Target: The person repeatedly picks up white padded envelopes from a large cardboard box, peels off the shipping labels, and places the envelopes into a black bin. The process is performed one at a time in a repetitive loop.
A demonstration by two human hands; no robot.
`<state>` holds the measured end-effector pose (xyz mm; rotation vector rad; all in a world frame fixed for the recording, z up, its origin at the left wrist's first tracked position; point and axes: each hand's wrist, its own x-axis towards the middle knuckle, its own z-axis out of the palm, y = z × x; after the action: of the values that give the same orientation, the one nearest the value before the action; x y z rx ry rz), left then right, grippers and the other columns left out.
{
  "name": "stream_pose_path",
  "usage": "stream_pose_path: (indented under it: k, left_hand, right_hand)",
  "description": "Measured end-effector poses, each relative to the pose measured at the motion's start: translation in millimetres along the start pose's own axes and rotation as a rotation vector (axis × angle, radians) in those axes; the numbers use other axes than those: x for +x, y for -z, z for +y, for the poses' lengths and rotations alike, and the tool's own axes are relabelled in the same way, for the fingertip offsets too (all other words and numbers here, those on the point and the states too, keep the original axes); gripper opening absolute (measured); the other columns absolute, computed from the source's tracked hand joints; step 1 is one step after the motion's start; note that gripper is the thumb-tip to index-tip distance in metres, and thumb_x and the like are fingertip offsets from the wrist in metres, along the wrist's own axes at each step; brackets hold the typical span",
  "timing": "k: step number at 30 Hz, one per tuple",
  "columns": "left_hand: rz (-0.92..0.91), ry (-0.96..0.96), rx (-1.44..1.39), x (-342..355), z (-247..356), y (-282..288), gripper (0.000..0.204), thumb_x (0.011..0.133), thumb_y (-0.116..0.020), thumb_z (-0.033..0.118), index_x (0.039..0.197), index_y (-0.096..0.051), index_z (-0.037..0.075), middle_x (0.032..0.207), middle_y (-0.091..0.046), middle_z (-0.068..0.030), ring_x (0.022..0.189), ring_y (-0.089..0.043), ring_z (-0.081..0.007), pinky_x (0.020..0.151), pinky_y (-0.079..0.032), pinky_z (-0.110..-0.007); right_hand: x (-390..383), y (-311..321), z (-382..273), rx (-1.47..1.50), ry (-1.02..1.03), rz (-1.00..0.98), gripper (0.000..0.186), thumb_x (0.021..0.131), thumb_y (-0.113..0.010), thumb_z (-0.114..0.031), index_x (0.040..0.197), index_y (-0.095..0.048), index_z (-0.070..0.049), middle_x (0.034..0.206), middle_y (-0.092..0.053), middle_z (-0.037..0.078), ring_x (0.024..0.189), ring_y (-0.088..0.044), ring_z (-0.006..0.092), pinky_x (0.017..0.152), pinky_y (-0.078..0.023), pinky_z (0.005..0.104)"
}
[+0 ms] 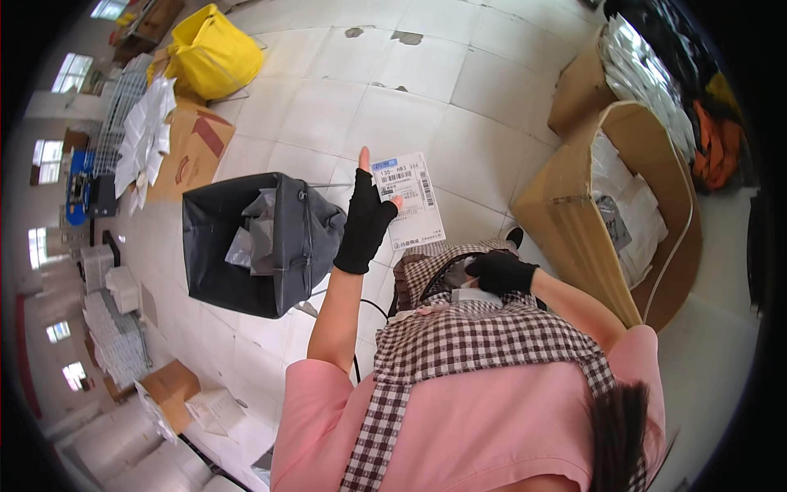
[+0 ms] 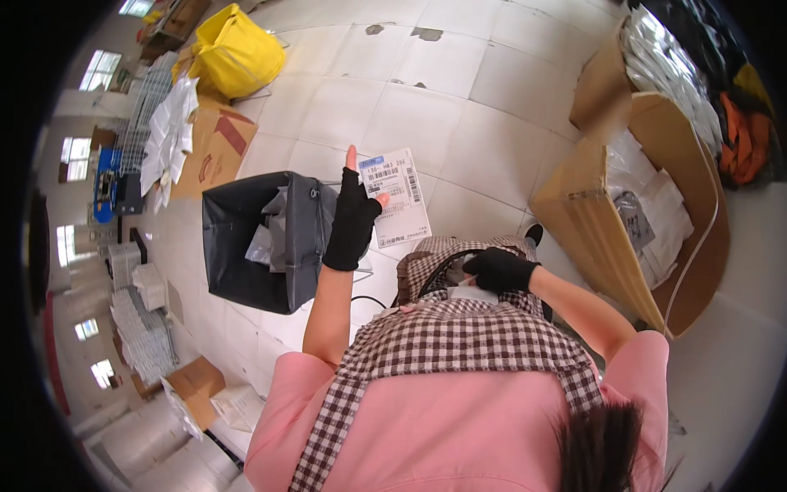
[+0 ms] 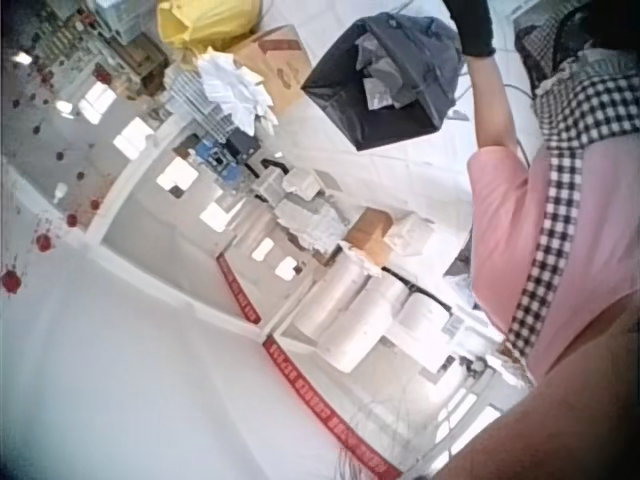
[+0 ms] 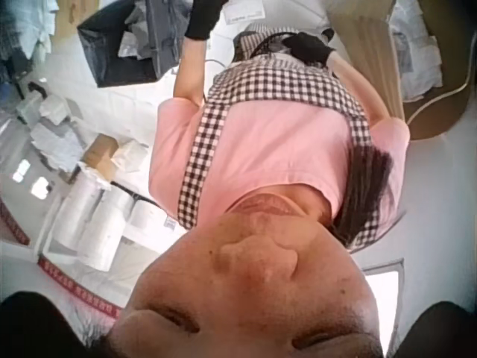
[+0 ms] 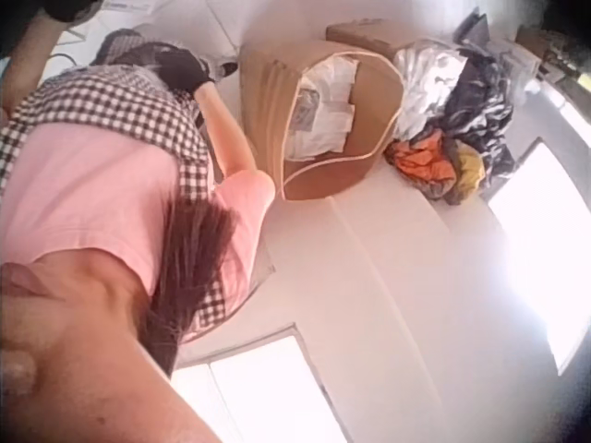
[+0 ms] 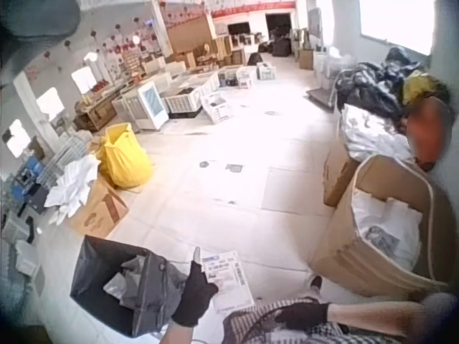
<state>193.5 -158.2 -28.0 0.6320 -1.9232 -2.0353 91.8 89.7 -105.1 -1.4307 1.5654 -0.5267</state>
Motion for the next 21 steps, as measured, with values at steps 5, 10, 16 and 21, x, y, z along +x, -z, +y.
stream_pose_path:
  k: [5, 10, 16, 21]
  left_hand:
    - [-0.063, 0.018, -0.090, 21, 10, -23, 0.090, 0.075, -0.054, -0.008, 0.143, 0.001, 0.015, 0.115, -0.050, -0.0108, 0.098, -0.052, -0.0154, 0.084, -0.044, -0.027]
    - [-0.105, 0.011, -0.051, 32, 3, -38, 0.089, 0.075, -0.054, -0.008, 0.143, -0.002, 0.014, 0.113, -0.052, -0.0104, 0.096, -0.053, -0.0156, 0.083, -0.044, -0.028]
    - [-0.116, 0.039, -0.080, 31, -3, -35, 0.087, 0.076, -0.053, -0.007, 0.143, -0.003, 0.014, 0.107, -0.055, -0.0118, 0.092, -0.056, -0.0160, 0.079, -0.046, -0.028]
    - [-0.093, 0.128, -0.136, 34, -24, -46, 0.086, 0.076, -0.052, -0.006, 0.143, -0.001, 0.013, 0.105, -0.058, -0.0136, 0.089, -0.059, -0.0167, 0.077, -0.048, -0.028]
  right_hand:
    - [38, -43, 18, -0.129, 0.062, 0.303, 0.015, 0.072, -0.057, -0.015, 0.074, -0.065, -0.002, 0.073, -0.062, 0.018, 0.072, -0.060, 0.0323, 0.068, -0.048, 0.0368]
    - [60, -72, 46, -0.530, 0.109, 0.153, 0.016, 0.072, -0.053, -0.014, 0.066, -0.065, -0.006, 0.070, -0.062, 0.015, 0.066, -0.061, 0.0322, 0.059, -0.048, 0.0378]
    - [16, -34, 37, 0.201, -0.043, -0.102, 0.029, 0.077, -0.053, -0.006, 0.104, -0.061, -0.002, 0.095, -0.064, 0.015, 0.086, -0.061, 0.0253, 0.078, -0.047, 0.0342]
    - [-37, 78, -57, -0.048, -0.181, 0.574, 0.013, 0.071, -0.061, -0.015, 0.081, -0.061, -0.005, 0.085, -0.062, 0.009, 0.080, -0.060, 0.0241, 0.068, -0.047, 0.0350]
